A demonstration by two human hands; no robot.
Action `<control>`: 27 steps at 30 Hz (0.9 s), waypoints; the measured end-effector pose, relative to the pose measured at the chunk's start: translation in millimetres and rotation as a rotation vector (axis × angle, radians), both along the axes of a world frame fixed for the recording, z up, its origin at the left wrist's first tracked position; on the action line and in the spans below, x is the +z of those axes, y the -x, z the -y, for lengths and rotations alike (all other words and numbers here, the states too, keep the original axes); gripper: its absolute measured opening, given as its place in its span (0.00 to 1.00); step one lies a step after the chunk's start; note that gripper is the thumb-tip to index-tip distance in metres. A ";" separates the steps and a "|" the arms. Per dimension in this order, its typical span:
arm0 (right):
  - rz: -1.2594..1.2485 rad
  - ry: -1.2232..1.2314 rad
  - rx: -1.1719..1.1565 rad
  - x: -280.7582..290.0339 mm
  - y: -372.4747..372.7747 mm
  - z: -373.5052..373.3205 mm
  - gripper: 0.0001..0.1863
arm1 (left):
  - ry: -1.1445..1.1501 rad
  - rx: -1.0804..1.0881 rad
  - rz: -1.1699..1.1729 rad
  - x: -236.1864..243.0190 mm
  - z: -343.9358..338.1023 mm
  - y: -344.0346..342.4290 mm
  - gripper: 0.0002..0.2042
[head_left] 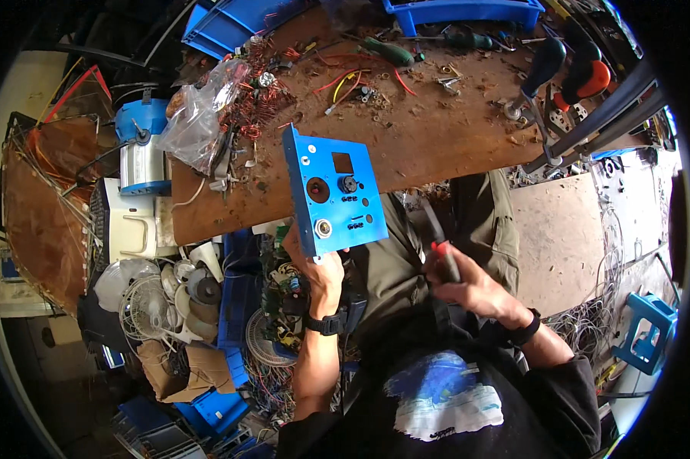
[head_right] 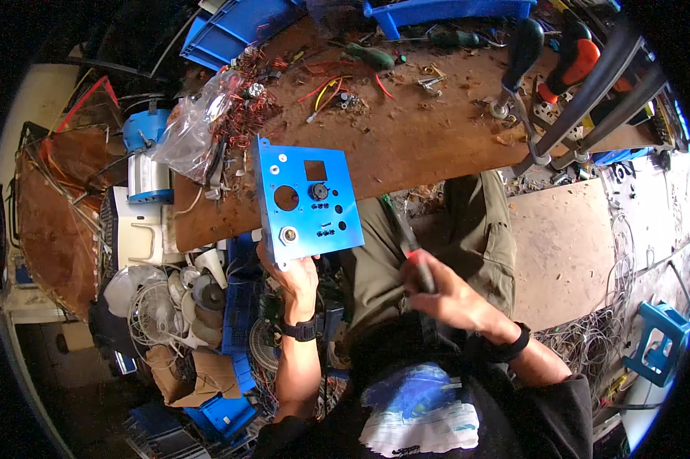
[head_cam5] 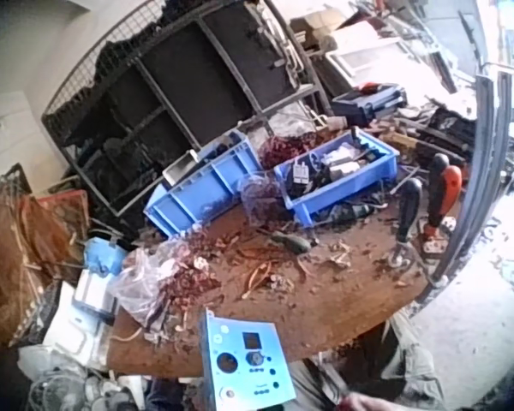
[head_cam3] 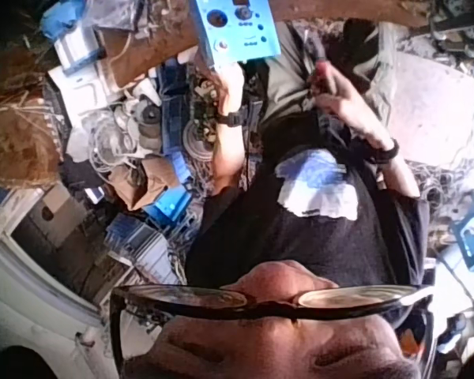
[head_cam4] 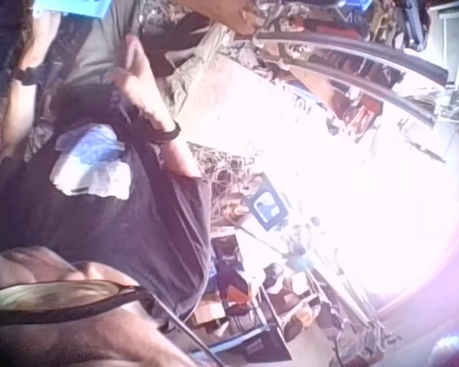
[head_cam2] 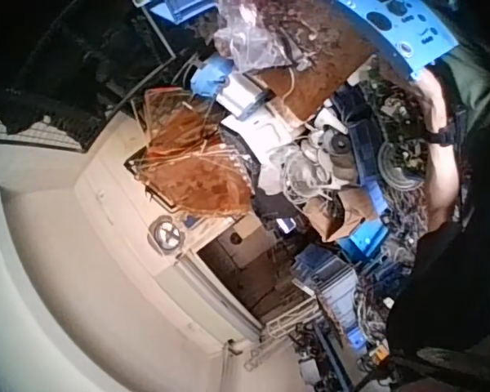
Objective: The person uses pliers to manipulate and remove small components from a blue electronic control panel. They repeatedly adjust the panel's orientation and use the tool to grip and pull at specific parts on the surface.
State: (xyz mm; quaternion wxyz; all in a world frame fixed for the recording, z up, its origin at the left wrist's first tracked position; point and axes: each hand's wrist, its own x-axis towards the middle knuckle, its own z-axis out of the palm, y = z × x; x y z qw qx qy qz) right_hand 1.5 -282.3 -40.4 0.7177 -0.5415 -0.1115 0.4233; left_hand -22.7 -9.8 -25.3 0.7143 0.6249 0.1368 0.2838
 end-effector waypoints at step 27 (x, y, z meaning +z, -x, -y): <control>1.092 0.347 0.075 49.3 9.4 -56.5 0.26 | -1.438 0.267 -0.041 2.5 -19.6 -7.6 0.16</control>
